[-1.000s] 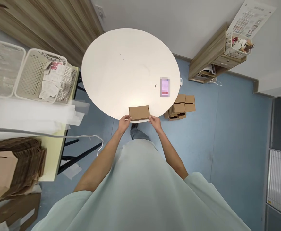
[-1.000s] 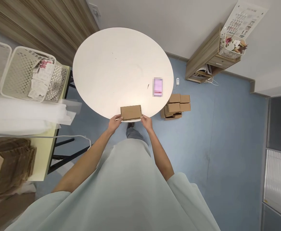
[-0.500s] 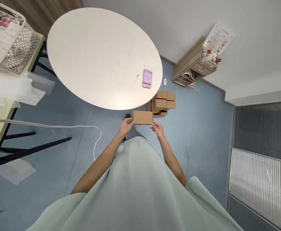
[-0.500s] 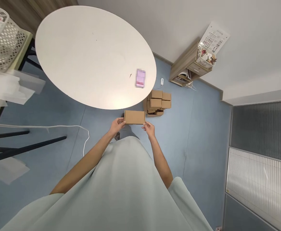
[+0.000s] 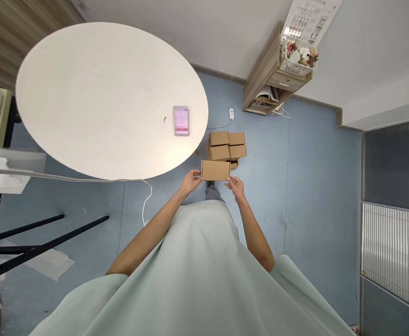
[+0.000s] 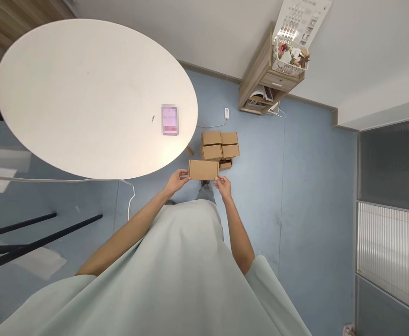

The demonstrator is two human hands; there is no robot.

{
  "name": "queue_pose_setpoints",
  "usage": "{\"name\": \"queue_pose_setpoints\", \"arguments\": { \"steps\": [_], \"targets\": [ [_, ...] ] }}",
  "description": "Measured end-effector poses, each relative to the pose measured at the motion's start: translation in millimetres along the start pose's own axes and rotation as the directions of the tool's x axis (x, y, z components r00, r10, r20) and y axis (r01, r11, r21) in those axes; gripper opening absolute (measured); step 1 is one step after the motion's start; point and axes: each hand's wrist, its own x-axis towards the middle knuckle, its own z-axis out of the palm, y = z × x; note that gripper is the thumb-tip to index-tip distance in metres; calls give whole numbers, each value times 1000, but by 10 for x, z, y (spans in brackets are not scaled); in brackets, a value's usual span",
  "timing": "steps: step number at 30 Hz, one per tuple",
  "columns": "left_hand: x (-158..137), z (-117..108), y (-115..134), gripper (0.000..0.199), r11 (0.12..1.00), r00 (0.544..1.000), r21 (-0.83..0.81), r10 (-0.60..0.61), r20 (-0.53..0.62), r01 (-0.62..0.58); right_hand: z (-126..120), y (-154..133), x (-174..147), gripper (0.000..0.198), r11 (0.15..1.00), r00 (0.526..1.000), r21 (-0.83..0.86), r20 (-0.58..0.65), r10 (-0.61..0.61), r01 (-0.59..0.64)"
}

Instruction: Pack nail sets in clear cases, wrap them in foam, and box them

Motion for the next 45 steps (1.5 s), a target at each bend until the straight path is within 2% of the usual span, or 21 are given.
{"name": "queue_pose_setpoints", "arguments": {
  "steps": [6, 10, 14, 18, 25, 32, 39, 45],
  "targets": [
    [462, 673, 518, 41, 998, 996, -3, -58, 71, 58, -682, -301, 788, 57, 999, 999, 31, -13, 31, -31],
    [836, 1080, 816, 44, 997, 991, -5, -82, 102, 83, -1023, -438, 1311, 59, 996, 998, 63, -20, 65, -64],
    [1259, 1382, 1041, 49, 996, 987, 19, -85, 133, 84, -1229, -514, 1777, 58, 994, 996, 79, -31, 84, -82],
    [1677, 1549, 1162, 53, 996, 989, 33, -82, 124, 78, -1299, -515, 2213, 58, 992, 995, 86, -35, 96, -93],
    [2314, 1719, 1191, 63, 982, 969, 62, -188, 158, 180, -1239, -428, 2958, 58, 987, 989, 101, -68, 130, -123],
    [2682, 1798, 1063, 59, 985, 975, 45, -171, 142, 166, -1136, -341, 3637, 58, 988, 989, 82, -55, 137, -132],
    [2750, 1591, 804, 55, 966, 967, 91, -248, 60, 242, -925, -158, 4104, 54, 993, 993, 25, -40, 114, -113],
    [2527, 1325, 647, 55, 946, 949, 100, -314, 39, 309, -743, -1, 4164, 43, 984, 981, 66, -93, 173, -167]
  ]
}}
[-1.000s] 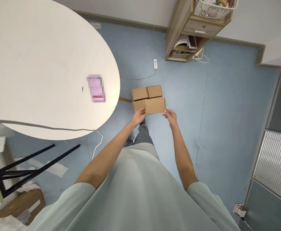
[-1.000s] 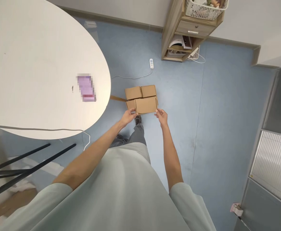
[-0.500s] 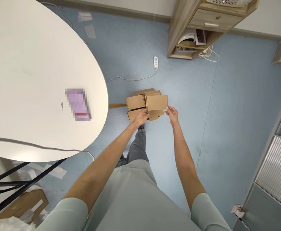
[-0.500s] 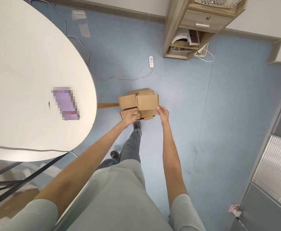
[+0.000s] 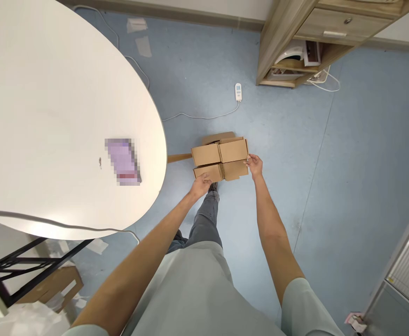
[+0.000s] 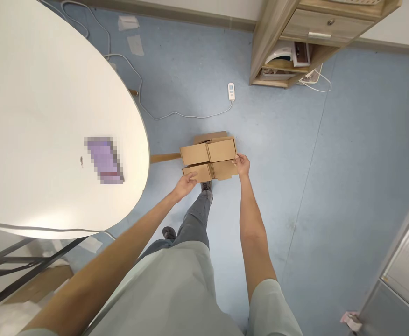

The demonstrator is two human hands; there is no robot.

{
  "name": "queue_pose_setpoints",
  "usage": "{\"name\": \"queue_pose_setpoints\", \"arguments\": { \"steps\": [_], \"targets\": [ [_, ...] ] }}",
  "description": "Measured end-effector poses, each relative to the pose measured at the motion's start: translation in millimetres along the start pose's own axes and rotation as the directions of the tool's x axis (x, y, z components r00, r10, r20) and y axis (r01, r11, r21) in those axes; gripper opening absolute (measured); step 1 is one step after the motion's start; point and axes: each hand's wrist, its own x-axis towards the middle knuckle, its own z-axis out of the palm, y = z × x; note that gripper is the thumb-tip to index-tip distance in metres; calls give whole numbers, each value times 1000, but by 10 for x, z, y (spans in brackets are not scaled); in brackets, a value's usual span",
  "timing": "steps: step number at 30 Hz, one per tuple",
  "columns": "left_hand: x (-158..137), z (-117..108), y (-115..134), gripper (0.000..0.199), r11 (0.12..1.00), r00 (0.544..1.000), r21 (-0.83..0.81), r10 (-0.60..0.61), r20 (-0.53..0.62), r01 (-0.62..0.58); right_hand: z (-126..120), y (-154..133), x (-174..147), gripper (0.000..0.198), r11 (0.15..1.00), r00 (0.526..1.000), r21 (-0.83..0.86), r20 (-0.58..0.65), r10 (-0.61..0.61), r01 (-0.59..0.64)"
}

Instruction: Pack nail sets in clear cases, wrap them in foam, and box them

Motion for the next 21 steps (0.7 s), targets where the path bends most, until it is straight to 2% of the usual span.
{"name": "queue_pose_setpoints", "arguments": {
  "steps": [6, 12, 17, 21],
  "targets": [
    [-300, -38, 39, 47, 999, 999, 5, 42, 3, -42, 9, -105, -268, 32, 1000, 999, 21, -47, -1, 2],
    [-783, -114, 229, 22, 981, 982, -64, 187, 23, -185, -48, -461, -861, 37, 990, 989, -2, -33, -143, 143],
    [-1318, -426, 309, 17, 944, 944, -83, 325, 63, -319, 2, -695, -1574, 41, 963, 963, -29, -41, -268, 267],
    [-1778, -768, 184, 21, 888, 902, -188, 431, 26, -419, 182, -798, -2239, 42, 945, 945, 8, -16, -326, 326]
  ]
}}
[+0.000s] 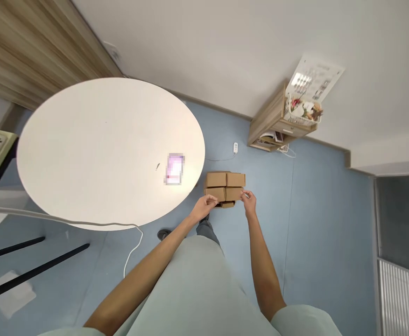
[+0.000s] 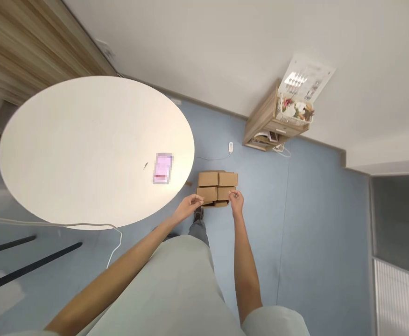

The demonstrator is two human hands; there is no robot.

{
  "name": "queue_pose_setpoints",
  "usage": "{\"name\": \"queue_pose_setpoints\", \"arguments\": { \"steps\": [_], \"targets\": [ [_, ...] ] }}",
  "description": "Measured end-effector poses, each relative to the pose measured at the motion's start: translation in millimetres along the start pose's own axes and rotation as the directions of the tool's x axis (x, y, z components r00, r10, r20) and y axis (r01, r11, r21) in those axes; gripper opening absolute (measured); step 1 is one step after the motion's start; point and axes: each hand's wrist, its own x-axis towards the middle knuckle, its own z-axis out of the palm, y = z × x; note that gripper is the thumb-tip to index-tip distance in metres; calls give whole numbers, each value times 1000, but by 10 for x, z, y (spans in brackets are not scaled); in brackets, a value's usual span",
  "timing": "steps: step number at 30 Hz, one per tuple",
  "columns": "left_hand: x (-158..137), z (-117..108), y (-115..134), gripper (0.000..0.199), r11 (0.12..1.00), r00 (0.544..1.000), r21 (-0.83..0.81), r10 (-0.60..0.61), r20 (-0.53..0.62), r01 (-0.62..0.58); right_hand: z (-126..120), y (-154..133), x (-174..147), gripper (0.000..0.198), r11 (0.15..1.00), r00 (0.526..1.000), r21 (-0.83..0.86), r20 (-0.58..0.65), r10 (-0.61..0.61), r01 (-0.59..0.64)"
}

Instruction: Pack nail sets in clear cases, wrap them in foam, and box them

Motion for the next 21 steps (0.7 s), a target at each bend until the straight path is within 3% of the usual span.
{"name": "queue_pose_setpoints", "arguments": {
  "steps": [5, 9, 17, 21],
  "targets": [
    [-716, -545, -86, 29, 986, 992, -138, 79, -97, -92, 411, -295, -818, 44, 998, 993, 21, 100, -66, 65],
    [-1267, -1067, -298, 31, 960, 967, -237, 89, -240, -147, 911, -463, -1439, 43, 994, 966, -8, 237, -107, 112],
    [-2133, -1972, -828, 22, 865, 857, -374, 114, -502, -334, 2117, -631, -2656, 41, 969, 860, -16, 465, -209, 245],
    [-2467, -2386, -1048, 21, 821, 797, -403, 100, -595, -403, 2625, -688, -3187, 38, 964, 803, -40, 564, -194, 261]
  ]
}}
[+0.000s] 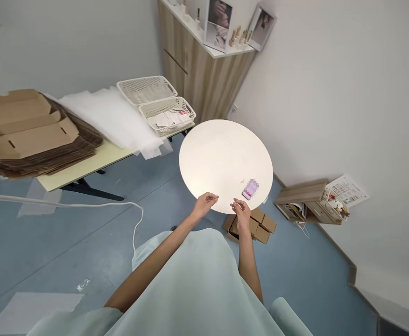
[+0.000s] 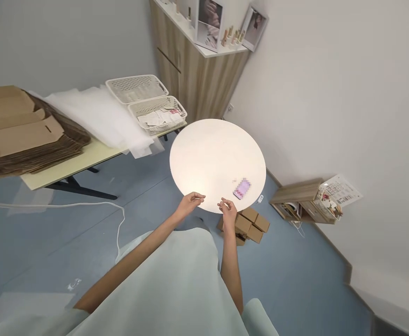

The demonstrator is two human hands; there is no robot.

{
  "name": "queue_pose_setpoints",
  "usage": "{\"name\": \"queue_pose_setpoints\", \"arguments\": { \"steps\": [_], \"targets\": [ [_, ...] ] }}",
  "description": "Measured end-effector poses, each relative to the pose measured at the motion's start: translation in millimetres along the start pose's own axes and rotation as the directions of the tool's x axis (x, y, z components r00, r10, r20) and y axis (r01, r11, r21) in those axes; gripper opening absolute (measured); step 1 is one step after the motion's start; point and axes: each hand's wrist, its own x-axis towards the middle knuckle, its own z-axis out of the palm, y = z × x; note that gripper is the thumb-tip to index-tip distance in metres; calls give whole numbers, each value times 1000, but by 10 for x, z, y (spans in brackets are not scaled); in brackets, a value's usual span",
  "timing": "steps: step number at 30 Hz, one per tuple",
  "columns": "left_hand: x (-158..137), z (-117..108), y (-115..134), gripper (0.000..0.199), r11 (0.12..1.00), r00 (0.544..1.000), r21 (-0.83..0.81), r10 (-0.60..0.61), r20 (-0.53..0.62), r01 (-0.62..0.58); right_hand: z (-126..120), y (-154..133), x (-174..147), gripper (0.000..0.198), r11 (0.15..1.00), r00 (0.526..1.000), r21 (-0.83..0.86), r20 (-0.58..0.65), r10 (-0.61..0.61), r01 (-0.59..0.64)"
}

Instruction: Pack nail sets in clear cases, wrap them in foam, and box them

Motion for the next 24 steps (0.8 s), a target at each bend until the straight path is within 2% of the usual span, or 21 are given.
{"name": "queue_pose_setpoints", "arguments": {
  "steps": [4, 8, 13, 19, 24],
  "targets": [
    [60, -431, 144, 22, 998, 996, -58, 30, -79, -35, 556, -167, -11, 34, 999, 991, -44, 131, 6, 0],
    [247, -811, 274, 23, 994, 987, -76, 64, -146, -76, 1075, -265, 99, 34, 998, 974, -68, 224, 19, -4],
    [557, -1336, 478, 25, 997, 976, -43, 57, -211, -68, 1717, -356, 349, 33, 998, 962, -63, 270, 43, -27],
    [945, -2025, 888, 29, 1000, 959, 8, 9, -284, -7, 2462, -568, 777, 34, 995, 947, -32, 305, 97, -92],
    [1298, -2395, 1118, 31, 997, 951, 56, -37, -308, 57, 2876, -741, 1089, 30, 994, 942, -5, 319, 104, -108]
  ]
}}
